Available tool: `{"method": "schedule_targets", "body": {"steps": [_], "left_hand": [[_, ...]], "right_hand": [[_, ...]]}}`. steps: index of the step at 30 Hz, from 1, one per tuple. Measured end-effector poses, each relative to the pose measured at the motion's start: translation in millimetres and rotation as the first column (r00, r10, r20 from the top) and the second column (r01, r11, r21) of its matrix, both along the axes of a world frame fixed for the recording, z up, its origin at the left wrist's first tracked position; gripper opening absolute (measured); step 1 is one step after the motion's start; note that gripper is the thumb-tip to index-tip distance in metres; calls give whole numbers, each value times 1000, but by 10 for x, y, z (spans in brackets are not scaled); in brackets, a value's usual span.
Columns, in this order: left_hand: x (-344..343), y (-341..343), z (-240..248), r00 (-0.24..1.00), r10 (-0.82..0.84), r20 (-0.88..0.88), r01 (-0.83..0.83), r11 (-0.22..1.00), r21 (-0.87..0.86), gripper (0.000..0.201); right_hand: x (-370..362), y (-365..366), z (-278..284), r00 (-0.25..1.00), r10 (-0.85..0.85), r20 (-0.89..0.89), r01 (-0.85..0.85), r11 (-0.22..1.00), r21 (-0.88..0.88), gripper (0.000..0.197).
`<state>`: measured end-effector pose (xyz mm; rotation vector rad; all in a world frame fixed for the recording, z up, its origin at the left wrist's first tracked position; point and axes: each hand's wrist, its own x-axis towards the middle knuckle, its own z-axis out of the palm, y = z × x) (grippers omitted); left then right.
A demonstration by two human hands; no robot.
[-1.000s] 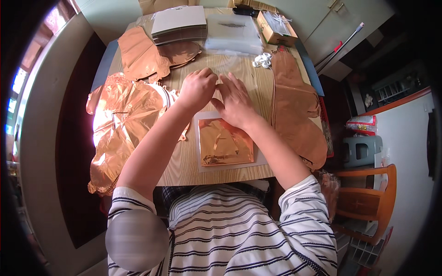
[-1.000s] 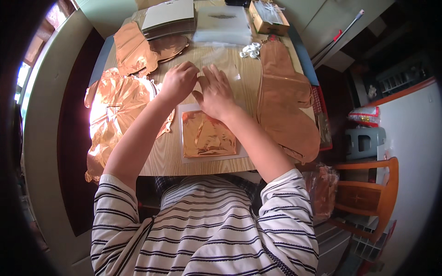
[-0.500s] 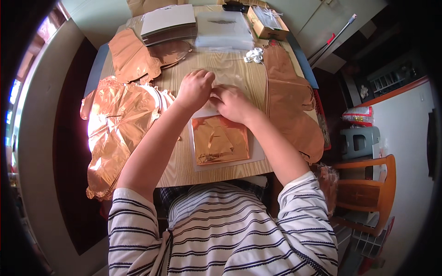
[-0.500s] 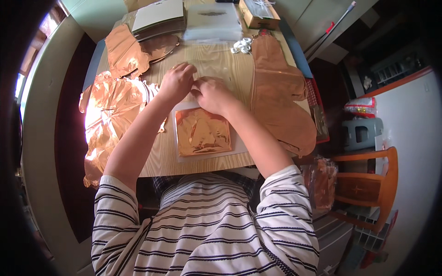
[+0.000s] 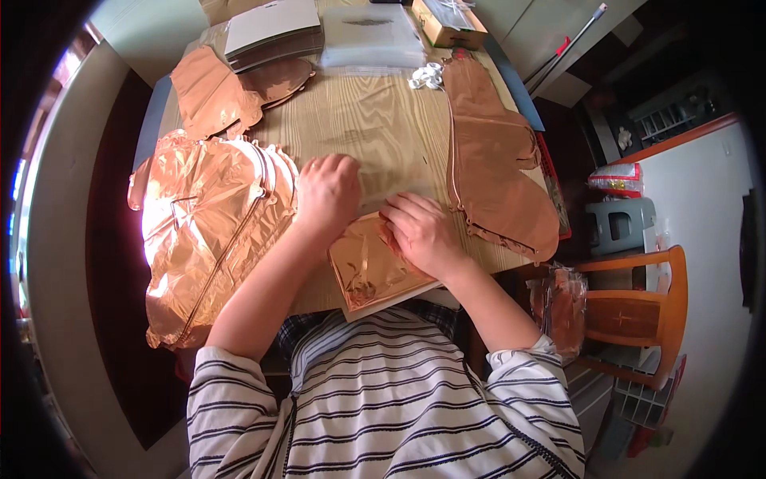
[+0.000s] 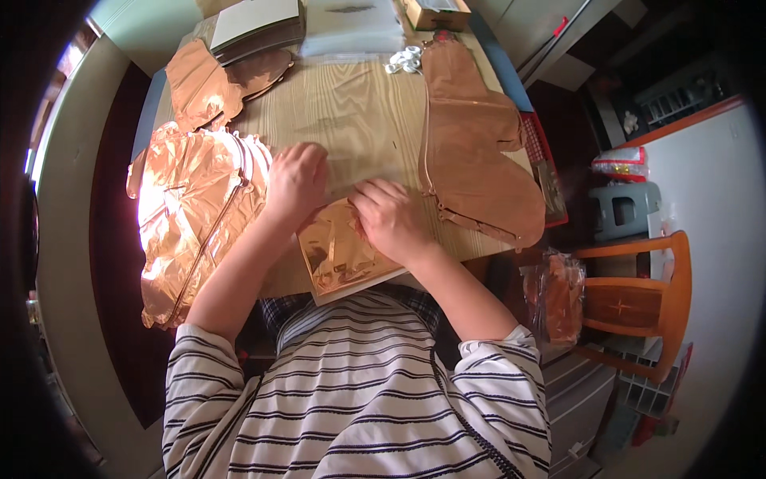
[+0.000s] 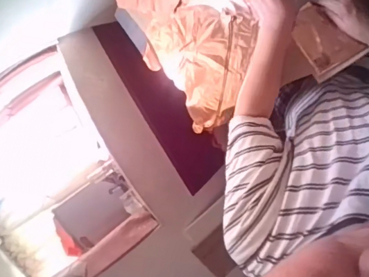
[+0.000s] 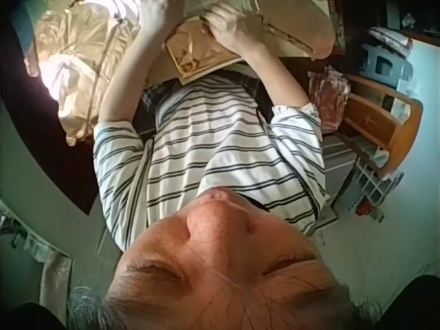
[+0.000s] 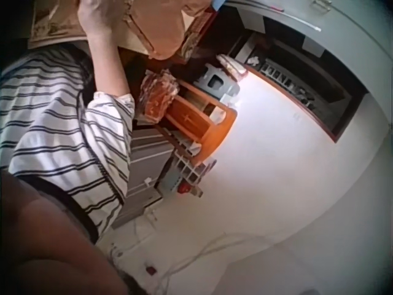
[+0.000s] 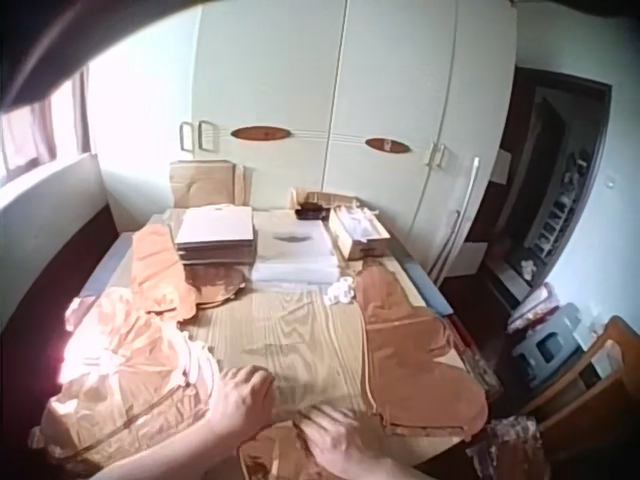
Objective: Folding a metallic balloon and placing it on a cardboard backing for packaging.
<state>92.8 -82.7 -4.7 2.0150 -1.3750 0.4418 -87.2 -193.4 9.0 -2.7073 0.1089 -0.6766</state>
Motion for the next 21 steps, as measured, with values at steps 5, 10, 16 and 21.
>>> {"method": "schedule_targets", "body": {"steps": [5, 10, 16, 21], "left_hand": [[-187, 111, -176, 999, 38, 32, -39, 999, 35, 11], [-160, 134, -183, 996, 66, 64, -68, 997, 35, 10], [-247, 137, -186, 996, 39, 86, -42, 998, 35, 9], [-375, 205, -153, 995, 22, 93, -25, 999, 28, 8]], "right_hand": [[-214, 78, -27, 970, -180, 163, 168, 982, 84, 19], [-1154, 370, -21, 796, -603, 61, 469, 677, 567, 19], [-1460, 997, -442, 924, -252, -288, 185, -366, 912, 35], [-1064, 1064, -345, 979, -142, -148, 45, -558, 828, 43]]}}
